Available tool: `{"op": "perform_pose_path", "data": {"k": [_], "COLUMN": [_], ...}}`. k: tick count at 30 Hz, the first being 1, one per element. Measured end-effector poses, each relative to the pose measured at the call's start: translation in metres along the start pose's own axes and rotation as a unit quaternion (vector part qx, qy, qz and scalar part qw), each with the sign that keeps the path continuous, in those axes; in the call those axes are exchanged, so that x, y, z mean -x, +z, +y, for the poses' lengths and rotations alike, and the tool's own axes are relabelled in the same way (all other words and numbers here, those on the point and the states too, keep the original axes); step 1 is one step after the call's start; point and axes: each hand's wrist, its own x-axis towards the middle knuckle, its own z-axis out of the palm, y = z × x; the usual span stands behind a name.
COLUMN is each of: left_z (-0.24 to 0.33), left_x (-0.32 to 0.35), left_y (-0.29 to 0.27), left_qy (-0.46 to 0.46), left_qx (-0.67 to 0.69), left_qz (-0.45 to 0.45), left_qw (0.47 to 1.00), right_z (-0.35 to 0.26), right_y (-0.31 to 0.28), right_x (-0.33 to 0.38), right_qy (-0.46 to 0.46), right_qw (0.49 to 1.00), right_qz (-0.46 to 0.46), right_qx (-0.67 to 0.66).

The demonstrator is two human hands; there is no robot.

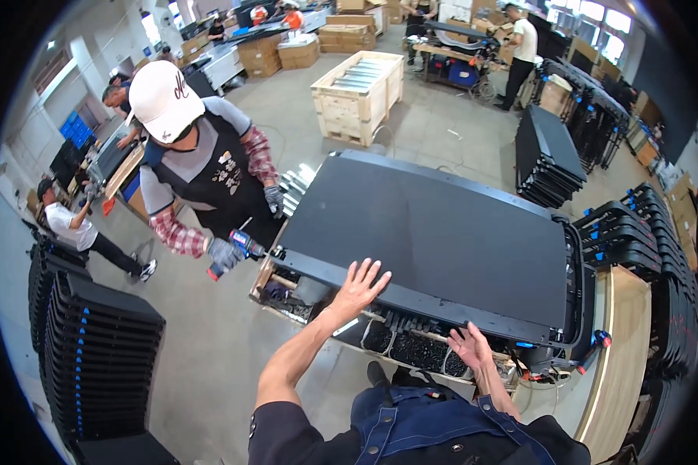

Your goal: Assembling the base and motor components of a treadmill using power tools in a factory.

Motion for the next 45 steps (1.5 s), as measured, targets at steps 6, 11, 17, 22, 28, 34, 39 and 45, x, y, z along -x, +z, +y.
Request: {"op": "perform_pose_path", "data": {"k": [6,11,17,22,28,34,39,45], "left_z": [0.027,0.019,-0.036,-0.005,-0.11,-0.185,-0.173,-0.107], "left_x": [-0.008,-0.07,-0.125,-0.276,-0.425,-0.565,-0.561,-0.533], "left_y": [-0.121,-0.297,-0.314,-0.308,-0.245,-0.033,0.146,0.175], "left_qy": [0.092,0.115,-0.059,0.065,0.019,0.001,0.005,-0.067], "left_qx": [0.021,0.074,0.116,-0.003,-0.081,0.117,0.183,0.406], "left_qz": [0.085,0.139,0.134,0.113,0.052,-0.146,-0.266,-0.169], "left_qw": [0.992,0.981,0.982,0.991,0.995,0.982,0.947,0.896], "right_z": [-0.051,-0.152,-0.092,-0.078,-0.09,-0.036,-0.028,-0.025], "right_y": [0.033,0.116,0.082,-0.049,-0.042,-0.068,-0.093,-0.167], "right_x": [0.117,0.188,0.085,-0.126,-0.233,-0.132,-0.08,-0.089], "right_qy": [-0.217,-0.371,-0.091,-0.103,-0.247,-0.163,-0.118,-0.104], "right_qw": [0.956,0.84,0.915,0.97,0.786,0.807,0.816,0.876], "right_qz": [-0.05,-0.076,-0.253,0.11,-0.281,-0.127,0.019,0.169], "right_qx": [0.188,0.389,0.301,-0.19,-0.492,-0.553,-0.565,-0.439]}}
